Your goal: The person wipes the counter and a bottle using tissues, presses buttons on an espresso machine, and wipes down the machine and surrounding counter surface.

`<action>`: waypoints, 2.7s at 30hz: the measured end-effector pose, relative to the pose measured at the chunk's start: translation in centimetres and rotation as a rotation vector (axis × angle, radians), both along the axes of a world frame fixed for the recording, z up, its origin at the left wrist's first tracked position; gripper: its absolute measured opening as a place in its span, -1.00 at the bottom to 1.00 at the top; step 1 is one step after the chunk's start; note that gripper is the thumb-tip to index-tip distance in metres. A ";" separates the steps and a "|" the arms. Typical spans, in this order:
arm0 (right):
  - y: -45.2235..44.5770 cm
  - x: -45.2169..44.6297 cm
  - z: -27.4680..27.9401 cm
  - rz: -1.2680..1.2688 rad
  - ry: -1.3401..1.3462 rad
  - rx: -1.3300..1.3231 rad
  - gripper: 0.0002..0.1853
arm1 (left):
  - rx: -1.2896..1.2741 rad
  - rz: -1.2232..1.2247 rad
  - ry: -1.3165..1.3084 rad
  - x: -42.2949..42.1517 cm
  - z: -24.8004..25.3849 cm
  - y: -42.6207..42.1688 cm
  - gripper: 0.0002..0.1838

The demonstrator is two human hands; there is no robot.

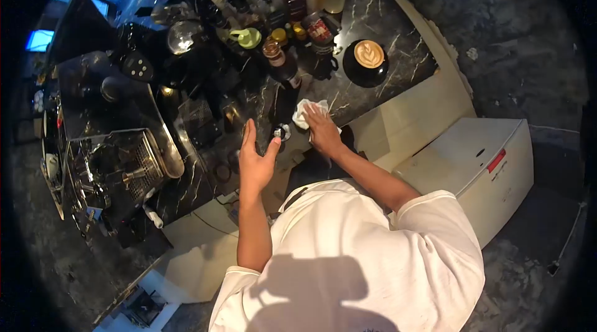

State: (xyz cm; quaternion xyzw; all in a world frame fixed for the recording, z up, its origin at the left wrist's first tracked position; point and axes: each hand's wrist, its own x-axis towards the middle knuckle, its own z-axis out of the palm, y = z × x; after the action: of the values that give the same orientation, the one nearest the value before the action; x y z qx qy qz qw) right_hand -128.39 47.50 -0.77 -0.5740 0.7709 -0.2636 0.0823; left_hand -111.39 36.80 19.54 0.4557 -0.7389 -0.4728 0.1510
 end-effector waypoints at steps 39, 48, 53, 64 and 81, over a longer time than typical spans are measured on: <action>-7.0 -43.7 -2.4 0.183 -0.075 -0.090 -0.44 | -0.019 0.793 0.158 -16.3 -5.6 5.0 -0.09; 3.2 -43.4 -0.7 0.370 -0.174 -0.060 -0.46 | 0.089 0.791 0.146 -17.8 -6.9 4.5 -0.09; 11.6 -39.5 0.5 0.284 -0.201 -0.092 -0.50 | 0.082 0.795 0.236 -18.2 -7.7 4.4 -0.06; 10.7 -29.1 1.4 0.543 -0.238 0.107 -0.53 | -0.150 0.738 0.029 -19.3 -8.7 0.6 -0.16; -0.6 -12.4 -1.2 0.465 -0.066 -0.015 -0.53 | -0.543 0.492 0.098 -20.0 -11.8 -5.8 -0.06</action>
State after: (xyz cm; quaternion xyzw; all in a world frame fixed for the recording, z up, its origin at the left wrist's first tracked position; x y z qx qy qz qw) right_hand -140.77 46.95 -1.96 -0.7280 0.6127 -0.2618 0.1615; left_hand -131.35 31.01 7.73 0.5398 -0.6976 -0.2303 0.4110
